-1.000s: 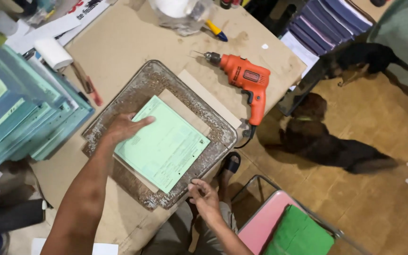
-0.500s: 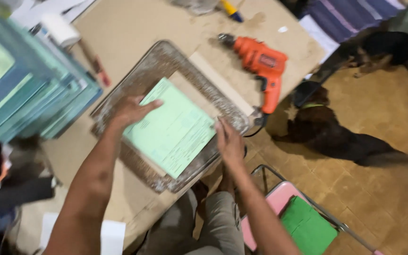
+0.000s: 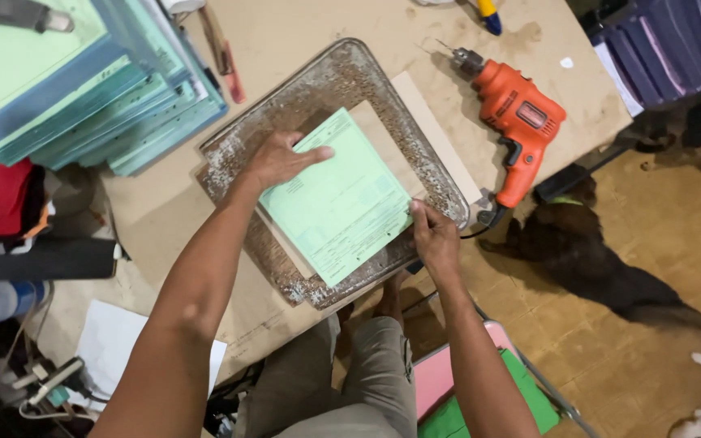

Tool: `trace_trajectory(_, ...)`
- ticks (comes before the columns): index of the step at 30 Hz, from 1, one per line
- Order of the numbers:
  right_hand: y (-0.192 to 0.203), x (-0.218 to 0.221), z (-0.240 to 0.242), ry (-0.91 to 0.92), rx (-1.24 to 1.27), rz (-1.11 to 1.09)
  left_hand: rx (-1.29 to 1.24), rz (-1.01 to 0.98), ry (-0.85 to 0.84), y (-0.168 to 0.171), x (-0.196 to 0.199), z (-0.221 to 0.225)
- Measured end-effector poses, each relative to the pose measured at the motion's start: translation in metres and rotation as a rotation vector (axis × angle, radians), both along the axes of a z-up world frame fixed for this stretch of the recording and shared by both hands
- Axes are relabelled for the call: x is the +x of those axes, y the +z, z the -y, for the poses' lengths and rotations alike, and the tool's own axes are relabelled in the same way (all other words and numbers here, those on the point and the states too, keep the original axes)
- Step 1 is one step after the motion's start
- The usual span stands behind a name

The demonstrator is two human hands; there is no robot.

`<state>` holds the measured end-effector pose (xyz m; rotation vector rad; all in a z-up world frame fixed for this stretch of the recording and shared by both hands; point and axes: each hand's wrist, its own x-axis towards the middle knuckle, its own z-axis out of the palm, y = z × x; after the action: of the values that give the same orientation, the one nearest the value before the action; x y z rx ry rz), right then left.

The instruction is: Organizing stacks of paper and using an electric drill to create holes in them.

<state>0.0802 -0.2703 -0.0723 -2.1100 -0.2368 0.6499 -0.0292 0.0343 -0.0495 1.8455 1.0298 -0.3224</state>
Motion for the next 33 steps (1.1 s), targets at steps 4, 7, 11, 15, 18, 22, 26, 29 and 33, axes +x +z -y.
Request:
trace_trajectory(4, -0.031, 0.005, 0.008, 0.011, 0.007, 0.005, -0.013, 0.015, 0.03, -0.017, 0.0, -0.007)
trace_trajectory(7, -0.042, 0.01, 0.009, 0.047, -0.041, 0.021, -0.051, 0.044, 0.036, -0.023, -0.001, -0.009)
trace_trajectory(11, -0.008, 0.004, 0.003, 0.063, -0.081, 0.001, -0.044, 0.0, -0.02, -0.026, 0.0, -0.01)
trace_trajectory(15, -0.058, 0.022, 0.022, -0.09, 0.08, -0.362, -0.006, -0.175, -0.078, -0.015, 0.014, -0.003)
trace_trajectory(18, -0.02, 0.034, 0.022, -0.238, 0.248, -0.594, 0.015, -0.218, -0.079, -0.005, 0.013, -0.001)
trace_trajectory(22, -0.046, 0.025, 0.037, -0.297, 0.326, -0.599, 0.014, -0.159, -0.072, 0.007, 0.007, 0.002)
trace_trajectory(26, -0.059, 0.017, 0.036, -0.332, 0.405, -0.525, 0.022, -0.202, -0.041, -0.02, 0.007, -0.009)
trace_trajectory(29, -0.053, 0.016, 0.036, -0.313, 0.341, -0.513, -0.024, -0.186, -0.02, -0.026, 0.009, -0.006)
trace_trajectory(33, 0.01, 0.022, 0.014, -0.185, 0.103, -0.473, -0.057, -0.103, 0.018, -0.04, 0.004, -0.009)
